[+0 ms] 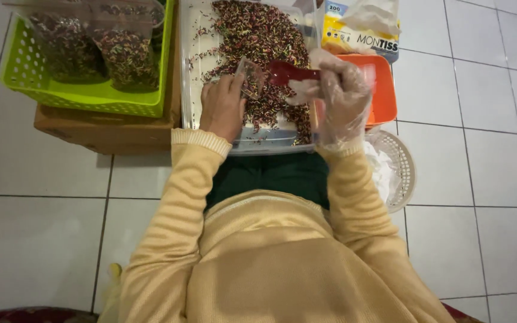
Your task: Filling small plastic bags with sprinkles using a small plastic cup as a scoop
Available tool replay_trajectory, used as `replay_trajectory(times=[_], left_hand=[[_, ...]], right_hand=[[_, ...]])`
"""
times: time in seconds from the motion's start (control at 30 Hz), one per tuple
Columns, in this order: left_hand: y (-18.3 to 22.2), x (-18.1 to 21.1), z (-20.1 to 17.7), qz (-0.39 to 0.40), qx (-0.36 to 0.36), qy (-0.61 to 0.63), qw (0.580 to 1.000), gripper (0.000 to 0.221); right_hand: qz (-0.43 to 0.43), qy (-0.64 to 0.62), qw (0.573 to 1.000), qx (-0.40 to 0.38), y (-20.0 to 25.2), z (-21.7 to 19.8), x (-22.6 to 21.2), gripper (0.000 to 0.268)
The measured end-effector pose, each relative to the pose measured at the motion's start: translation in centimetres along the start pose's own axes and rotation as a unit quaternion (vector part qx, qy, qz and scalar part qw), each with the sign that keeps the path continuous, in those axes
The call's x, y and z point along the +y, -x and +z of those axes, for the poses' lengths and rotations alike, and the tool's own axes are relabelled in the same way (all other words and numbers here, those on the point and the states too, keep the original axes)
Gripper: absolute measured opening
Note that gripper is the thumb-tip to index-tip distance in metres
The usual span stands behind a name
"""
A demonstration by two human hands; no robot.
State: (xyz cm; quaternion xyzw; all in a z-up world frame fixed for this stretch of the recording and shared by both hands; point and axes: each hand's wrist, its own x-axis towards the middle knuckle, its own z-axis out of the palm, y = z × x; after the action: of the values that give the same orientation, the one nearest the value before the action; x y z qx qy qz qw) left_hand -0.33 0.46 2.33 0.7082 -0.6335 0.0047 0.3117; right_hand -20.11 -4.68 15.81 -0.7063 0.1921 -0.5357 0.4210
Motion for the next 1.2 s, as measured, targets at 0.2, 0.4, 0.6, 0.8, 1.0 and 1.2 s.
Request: replay_trajectory(times=[0.2,0.4,0.6,0.8,1.0,1.2], left_hand=[[0.0,-0.1,0.2,0.012,0.023,0.001,1.000,0.059],[-0.2,0.0,-0.2,0.015,0.016,-0.003,1.000,0.052],[-0.1,-0.1,-0.1,0.016,0.024,-0.008,1.000,0.052],[0.0,-0.2,0.2,0.004,0.015,-0.002,1.000,0.053],[0.0,-0.9,1.1,0.020,0.021,-0.011,1.000,0.053],[0.1,-1.4,1.8,0.048,0.060,-0.001,0.997,0.059]], right_hand=[[-0.176,0.265,0.948,0.002,0.0,0.9,3.3,0.013],[-0.062,0.254,0.965,0.006,1.1,-1.0,4.5,0.009],[-0.109,0.336,0.935,0.024,1.8,-2.1,10.3,0.020],[0.122,0.109,0.986,-0.001,1.9,-1.0,4.3,0.020],[-0.012,0.052,0.997,-0.061,1.3,-1.8,2.4,0.026],[-0.149,0.251,0.956,-0.040,0.8,0.3,2.6,0.015]])
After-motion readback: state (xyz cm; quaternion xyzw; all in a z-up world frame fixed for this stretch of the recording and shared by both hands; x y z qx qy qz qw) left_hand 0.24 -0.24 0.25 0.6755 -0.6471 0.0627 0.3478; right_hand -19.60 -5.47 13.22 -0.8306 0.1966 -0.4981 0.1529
